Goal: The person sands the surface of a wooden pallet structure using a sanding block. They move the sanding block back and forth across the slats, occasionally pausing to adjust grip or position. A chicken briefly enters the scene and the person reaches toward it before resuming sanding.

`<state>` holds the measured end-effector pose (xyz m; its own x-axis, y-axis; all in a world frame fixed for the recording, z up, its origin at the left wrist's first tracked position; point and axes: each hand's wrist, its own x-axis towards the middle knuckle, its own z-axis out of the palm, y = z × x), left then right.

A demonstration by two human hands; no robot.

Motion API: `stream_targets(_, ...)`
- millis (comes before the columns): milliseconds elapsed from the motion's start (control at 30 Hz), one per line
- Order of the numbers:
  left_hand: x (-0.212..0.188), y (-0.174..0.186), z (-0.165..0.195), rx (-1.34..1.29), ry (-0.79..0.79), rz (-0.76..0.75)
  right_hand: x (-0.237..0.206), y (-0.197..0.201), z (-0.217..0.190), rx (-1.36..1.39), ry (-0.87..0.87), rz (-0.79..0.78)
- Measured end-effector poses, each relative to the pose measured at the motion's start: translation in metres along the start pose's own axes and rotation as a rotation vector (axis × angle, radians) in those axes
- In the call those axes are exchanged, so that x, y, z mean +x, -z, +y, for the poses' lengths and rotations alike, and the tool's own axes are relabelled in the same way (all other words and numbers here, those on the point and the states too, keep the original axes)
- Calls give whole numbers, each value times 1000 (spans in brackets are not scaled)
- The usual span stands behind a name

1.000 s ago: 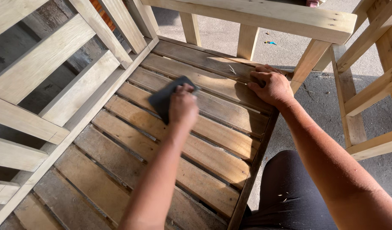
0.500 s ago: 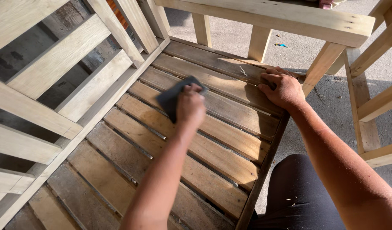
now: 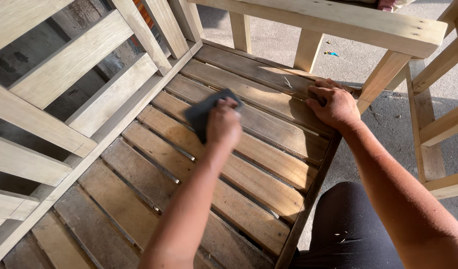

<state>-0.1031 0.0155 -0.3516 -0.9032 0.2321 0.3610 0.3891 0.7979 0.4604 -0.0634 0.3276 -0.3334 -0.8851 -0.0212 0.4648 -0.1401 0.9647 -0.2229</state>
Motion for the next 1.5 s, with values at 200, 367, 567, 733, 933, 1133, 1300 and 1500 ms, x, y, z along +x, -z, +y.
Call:
stream_targets(200,6,8,6,-137,235,-70,2,0,3,3,-15,-7)
stream_targets(367,-57,-16,51,91,-355,206,1,-4,7,5,4,-2)
stream_targets(567,8,38,-12,-137,310,-149,1,-3,6,20,-35,-33)
stream_targets(733,5,26,-7,27,218,-108,0,-1,4,-4,-27,-29)
stream_targets(933,-6,-7,-12,147,17,-127,2,-3,8,-34,13,0)
stream_targets(1133,27,-5,-12,68,120,-74,0,-1,6,-39,44,17)
stream_targets(1300,-22,-3,-9,119,17,-121,-1,0,4,10,-23,-28)
stream_targets(1500,14,1,-17,98,68,-124,0,-1,2,28,16,-4)
